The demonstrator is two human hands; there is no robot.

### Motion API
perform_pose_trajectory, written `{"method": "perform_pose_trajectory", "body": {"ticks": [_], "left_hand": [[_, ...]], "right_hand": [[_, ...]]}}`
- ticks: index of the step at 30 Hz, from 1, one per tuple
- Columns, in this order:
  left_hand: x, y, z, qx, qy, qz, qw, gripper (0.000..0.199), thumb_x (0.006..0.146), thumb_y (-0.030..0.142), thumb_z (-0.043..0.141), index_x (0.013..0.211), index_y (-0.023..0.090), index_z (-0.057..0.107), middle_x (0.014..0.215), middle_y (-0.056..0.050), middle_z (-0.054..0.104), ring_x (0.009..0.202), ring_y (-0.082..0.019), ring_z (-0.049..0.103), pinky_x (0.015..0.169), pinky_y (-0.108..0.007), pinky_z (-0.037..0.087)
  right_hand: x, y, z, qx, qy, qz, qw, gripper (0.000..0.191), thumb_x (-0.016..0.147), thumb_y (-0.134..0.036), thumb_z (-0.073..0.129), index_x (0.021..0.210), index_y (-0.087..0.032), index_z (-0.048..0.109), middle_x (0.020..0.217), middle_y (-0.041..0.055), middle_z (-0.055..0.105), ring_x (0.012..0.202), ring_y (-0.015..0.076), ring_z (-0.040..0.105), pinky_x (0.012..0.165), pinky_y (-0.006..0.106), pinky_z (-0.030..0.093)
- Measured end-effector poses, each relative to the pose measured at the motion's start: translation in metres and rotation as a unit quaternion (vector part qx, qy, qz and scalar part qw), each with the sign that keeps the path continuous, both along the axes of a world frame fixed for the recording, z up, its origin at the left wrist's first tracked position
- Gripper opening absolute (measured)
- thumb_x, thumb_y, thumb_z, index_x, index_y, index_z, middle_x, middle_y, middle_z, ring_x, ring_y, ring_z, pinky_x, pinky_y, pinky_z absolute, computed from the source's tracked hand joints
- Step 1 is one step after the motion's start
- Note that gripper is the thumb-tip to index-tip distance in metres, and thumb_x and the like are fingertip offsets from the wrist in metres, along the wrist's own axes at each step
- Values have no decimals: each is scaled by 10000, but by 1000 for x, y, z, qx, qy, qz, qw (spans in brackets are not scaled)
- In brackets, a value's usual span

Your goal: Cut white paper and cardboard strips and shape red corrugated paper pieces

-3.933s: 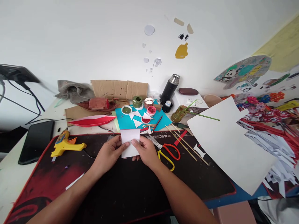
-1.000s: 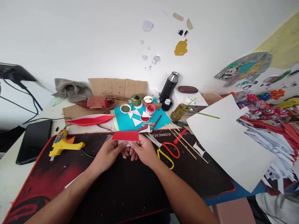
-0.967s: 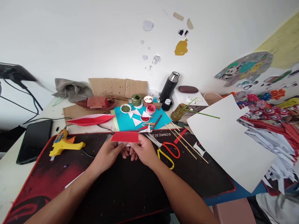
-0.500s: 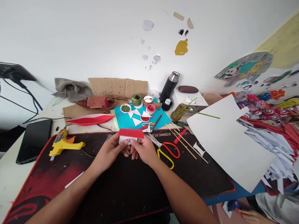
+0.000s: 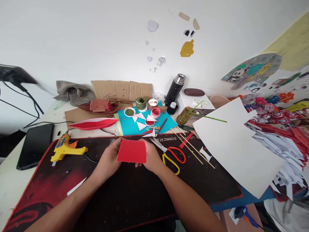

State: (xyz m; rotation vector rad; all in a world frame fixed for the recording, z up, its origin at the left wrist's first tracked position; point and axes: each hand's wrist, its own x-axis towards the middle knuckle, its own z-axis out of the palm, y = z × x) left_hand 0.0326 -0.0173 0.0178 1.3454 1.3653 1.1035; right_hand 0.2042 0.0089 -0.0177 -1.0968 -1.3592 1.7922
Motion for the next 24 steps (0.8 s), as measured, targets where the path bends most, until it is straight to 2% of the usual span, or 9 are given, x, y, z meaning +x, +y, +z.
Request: {"method": "perform_pose_trajectory", "body": {"ticks": [3,9,15,19,22,24], "left_hand": [[-4,0,-2,-14,-11,-4,1000,95,717,240,720,750,223,633,682,14,692,587,-170,609,593,-275,533],[-5,1,-15,-79,-151,12,985,206,726,305,815,729,219,627,814,-40,780,677,-218,693,656,-316,552],[-10,2,-24,-50,-76,-1,996,136,776,313,808,836,220,730,741,-50,774,672,-245,706,653,-328,574],[-16,5,-21,-84,-155,48,983,427,688,347,955,1023,217,724,878,-39,797,781,-244,745,713,-310,593],[-22,8,-13,-151,-250,83,953,503,667,563,964,899,192,716,793,-30,765,669,-199,698,623,-278,568],[-29,8,-9,-203,-301,45,931,660,664,803,846,832,175,735,722,-62,741,629,-219,693,581,-305,573]], "right_hand": [[1,-1,2,6,-18,3,1000,157,838,-205,596,992,-217,627,546,-83,613,435,141,629,409,189,412],[-1,-1,2,42,-42,-13,998,106,871,-186,588,932,-246,651,573,-61,633,514,164,661,458,220,451],[-1,0,-7,22,-34,-39,998,135,926,-309,617,1019,-216,650,625,-61,652,422,125,614,410,199,419],[4,3,-9,71,-70,-93,991,147,946,-345,633,1021,-220,654,656,-43,688,461,135,653,451,211,452],[9,7,-7,121,-105,-127,979,117,955,-318,626,1023,-233,668,682,-31,716,504,152,685,526,243,507],[12,9,-5,143,-136,-142,970,122,957,-300,615,1038,-240,684,702,-21,735,532,169,705,580,273,540]]}}
